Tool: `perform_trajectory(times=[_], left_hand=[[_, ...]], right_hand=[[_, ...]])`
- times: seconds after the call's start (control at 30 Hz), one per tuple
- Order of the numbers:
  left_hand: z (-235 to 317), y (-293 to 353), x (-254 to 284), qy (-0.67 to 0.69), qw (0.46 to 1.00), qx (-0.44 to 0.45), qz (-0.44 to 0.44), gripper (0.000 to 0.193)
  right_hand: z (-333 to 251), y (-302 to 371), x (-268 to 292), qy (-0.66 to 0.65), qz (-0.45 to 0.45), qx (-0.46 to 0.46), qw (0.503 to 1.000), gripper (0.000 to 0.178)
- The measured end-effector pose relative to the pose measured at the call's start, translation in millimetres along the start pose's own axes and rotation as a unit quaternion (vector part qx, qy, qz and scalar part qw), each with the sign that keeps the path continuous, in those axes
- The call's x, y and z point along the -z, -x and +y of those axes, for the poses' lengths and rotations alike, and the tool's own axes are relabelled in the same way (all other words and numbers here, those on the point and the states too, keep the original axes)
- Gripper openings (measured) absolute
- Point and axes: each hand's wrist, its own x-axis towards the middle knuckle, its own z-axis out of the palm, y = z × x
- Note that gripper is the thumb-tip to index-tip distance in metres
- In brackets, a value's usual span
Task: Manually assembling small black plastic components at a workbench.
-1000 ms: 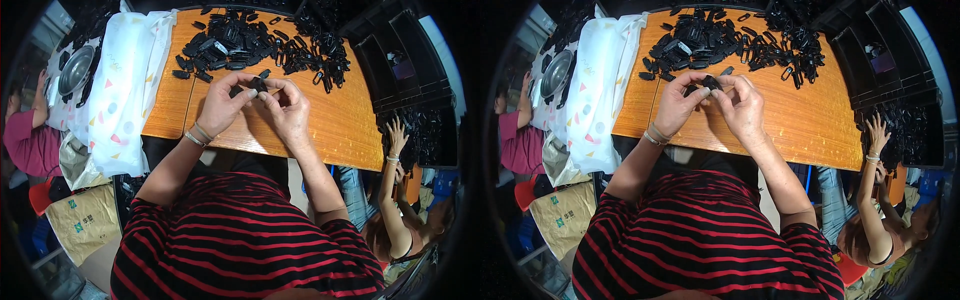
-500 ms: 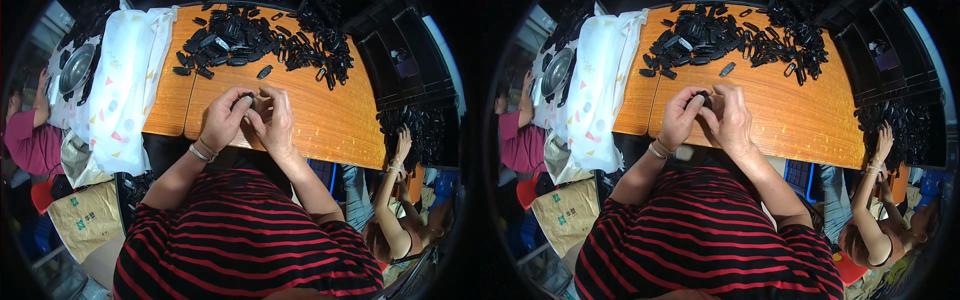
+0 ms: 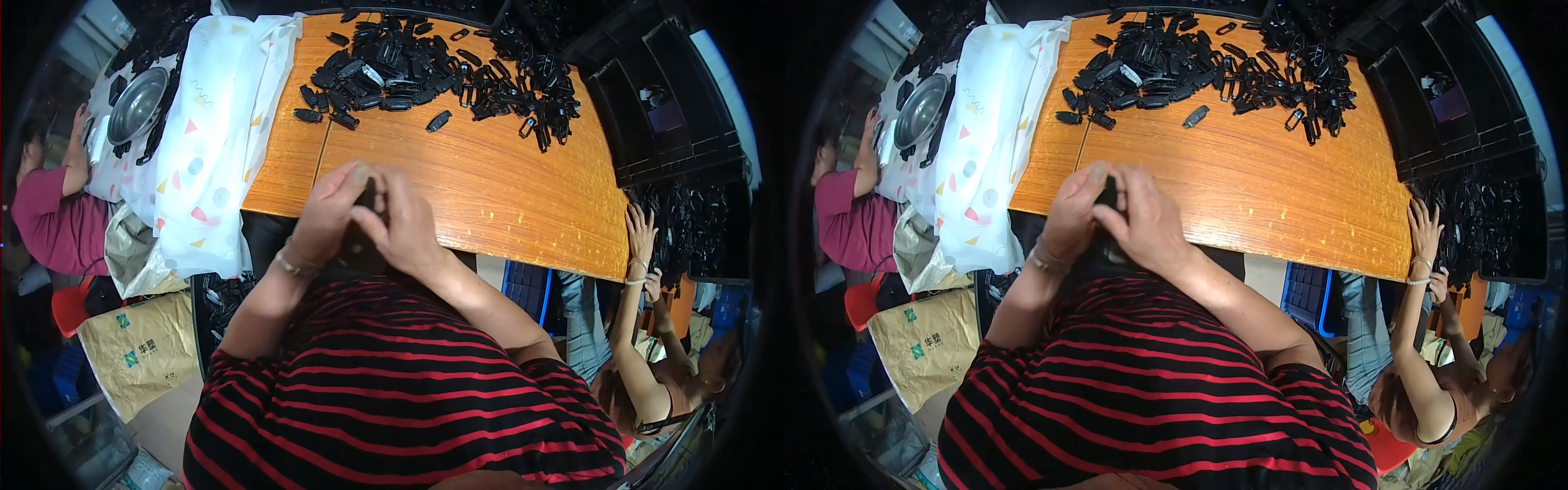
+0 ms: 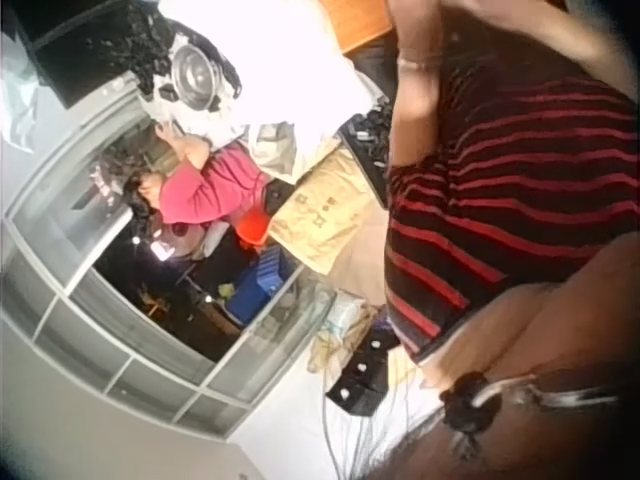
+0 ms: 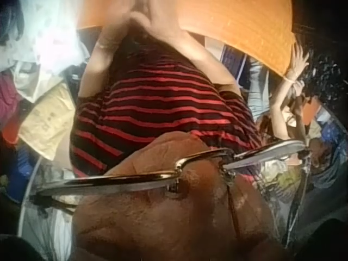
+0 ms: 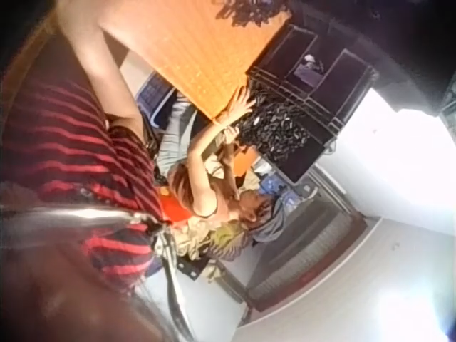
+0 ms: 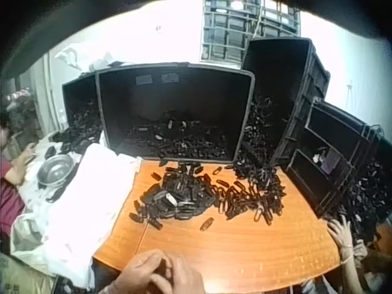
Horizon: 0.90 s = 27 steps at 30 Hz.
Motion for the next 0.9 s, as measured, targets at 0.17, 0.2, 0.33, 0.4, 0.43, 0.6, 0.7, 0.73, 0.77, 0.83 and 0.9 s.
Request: perform_trajectory(times=[0.17,0.2,0.33,0.4,0.43,0.6,0.7,0.73,0.77,0.83,0.9], left_hand=[[29,80,65,-0.251,0.957,0.086,0.116,0.034],[28,100,86,-0.331,0.932,0.092,0.119,0.039],[21,171,151,-0.605,0.770,0.109,0.168,0.018],[30,167,144,-0.619,0.754,-0.043,0.214,0.015],[31,156,134,-0.501,0.822,0.022,0.270,0.013],[39,51,92,-0.603,0.763,-0.156,0.173,0.009],[38,-11,89,-0.637,0.716,-0.242,0.154,0.018],[38,-26,91,-0.662,0.692,-0.241,0.158,0.021],[38,-36,95,-0.665,0.689,-0.236,0.165,0.021],[35,-51,101,-0.717,0.639,-0.231,0.158,0.026],[34,-58,99,-0.715,0.649,-0.209,0.155,0.023]], right_hand=[[19,-8,16,-0.004,-0.162,0.020,0.987,0.038],[27,-12,27,0.027,-0.143,0.033,0.989,0.035],[73,-43,85,0.185,-0.028,0.002,0.982,0.022],[90,-59,109,0.268,0.019,-0.076,0.960,0.020],[101,-64,118,0.318,0.018,-0.088,0.944,0.022],[129,-84,121,0.430,-0.033,-0.052,0.901,0.024],[120,-82,122,0.431,-0.058,-0.046,0.899,0.022],[115,-80,121,0.434,-0.071,-0.050,0.897,0.022],[110,-77,119,0.431,-0.059,-0.025,0.900,0.023],[104,-73,117,0.405,-0.065,-0.018,0.912,0.023],[106,-68,121,0.373,-0.068,-0.015,0.925,0.022]])
